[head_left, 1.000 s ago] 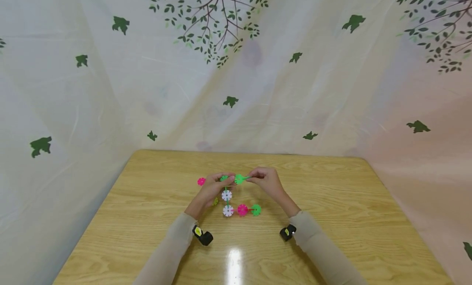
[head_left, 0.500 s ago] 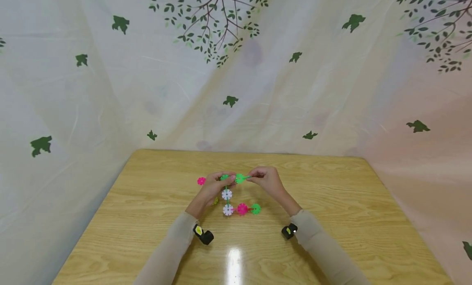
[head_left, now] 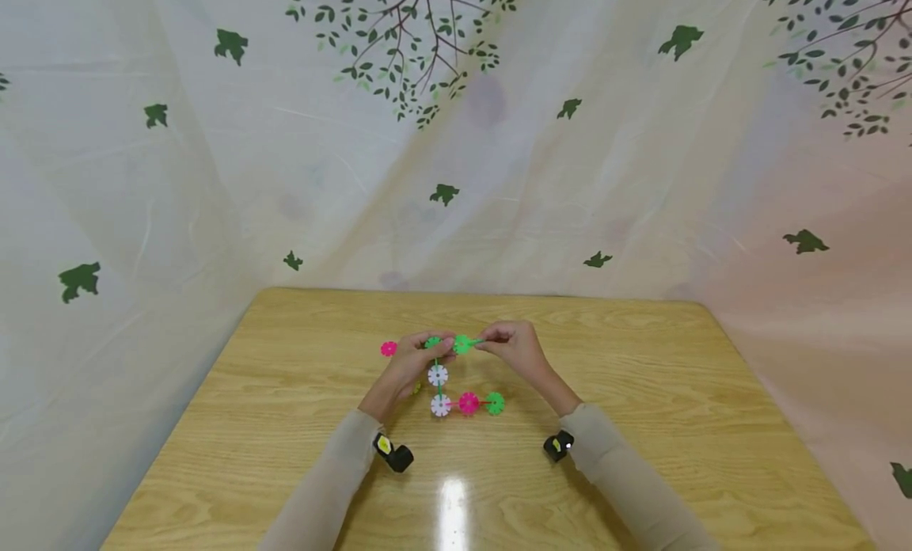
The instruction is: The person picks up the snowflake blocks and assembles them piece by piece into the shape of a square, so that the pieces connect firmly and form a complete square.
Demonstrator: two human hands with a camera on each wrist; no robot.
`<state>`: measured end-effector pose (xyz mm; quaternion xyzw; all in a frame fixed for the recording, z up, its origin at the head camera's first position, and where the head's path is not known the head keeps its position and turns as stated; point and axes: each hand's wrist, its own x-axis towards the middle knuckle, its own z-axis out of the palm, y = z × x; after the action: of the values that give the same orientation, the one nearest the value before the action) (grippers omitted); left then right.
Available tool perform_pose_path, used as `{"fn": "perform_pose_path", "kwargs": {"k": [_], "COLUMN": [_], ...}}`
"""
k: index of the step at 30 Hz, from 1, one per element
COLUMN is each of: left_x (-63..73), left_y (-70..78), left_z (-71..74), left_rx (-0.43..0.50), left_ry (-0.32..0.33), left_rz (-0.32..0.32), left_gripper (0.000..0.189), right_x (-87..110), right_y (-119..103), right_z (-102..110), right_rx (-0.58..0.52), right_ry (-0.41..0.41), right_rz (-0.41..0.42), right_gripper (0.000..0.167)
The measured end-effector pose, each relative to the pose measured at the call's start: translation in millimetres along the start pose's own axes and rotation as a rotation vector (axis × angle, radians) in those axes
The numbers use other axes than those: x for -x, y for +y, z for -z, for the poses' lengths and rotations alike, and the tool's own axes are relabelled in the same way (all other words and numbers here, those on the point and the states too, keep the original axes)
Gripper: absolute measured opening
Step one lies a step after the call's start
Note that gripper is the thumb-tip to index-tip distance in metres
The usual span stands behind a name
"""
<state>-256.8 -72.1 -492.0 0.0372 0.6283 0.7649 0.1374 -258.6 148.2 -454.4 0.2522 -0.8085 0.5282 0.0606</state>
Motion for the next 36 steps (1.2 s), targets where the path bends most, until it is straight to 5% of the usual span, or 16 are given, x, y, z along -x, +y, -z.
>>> {"fn": "perform_pose_path", "kwargs": {"k": [11, 23, 36], "left_x": [2.5, 3.8, 2.6], "left_y": [-3.6, 0.1, 1.8], "left_z": [-1.1, -4.0, -12.0], "left_rx": [-0.012, -0.09, -0.08], "left_ry": [0.005, 0.004, 0.061], "left_rz": [-0.005, 0.012, 0.032], "left_gripper": [0.037, 0.042, 0.039], "right_x": [0.6, 5.6, 8.7], "right_y": [22.8, 21.5, 10.5], "right_z": [-4.5, -10.8, -9.0], "right_rx": [-0.001, -0.029, 0.075], "right_ry": [0.039, -0.029, -0.02], "right_rz": [0.037, -0.008, 0.084], "right_gripper": [0.005, 0.008, 0.005]}}
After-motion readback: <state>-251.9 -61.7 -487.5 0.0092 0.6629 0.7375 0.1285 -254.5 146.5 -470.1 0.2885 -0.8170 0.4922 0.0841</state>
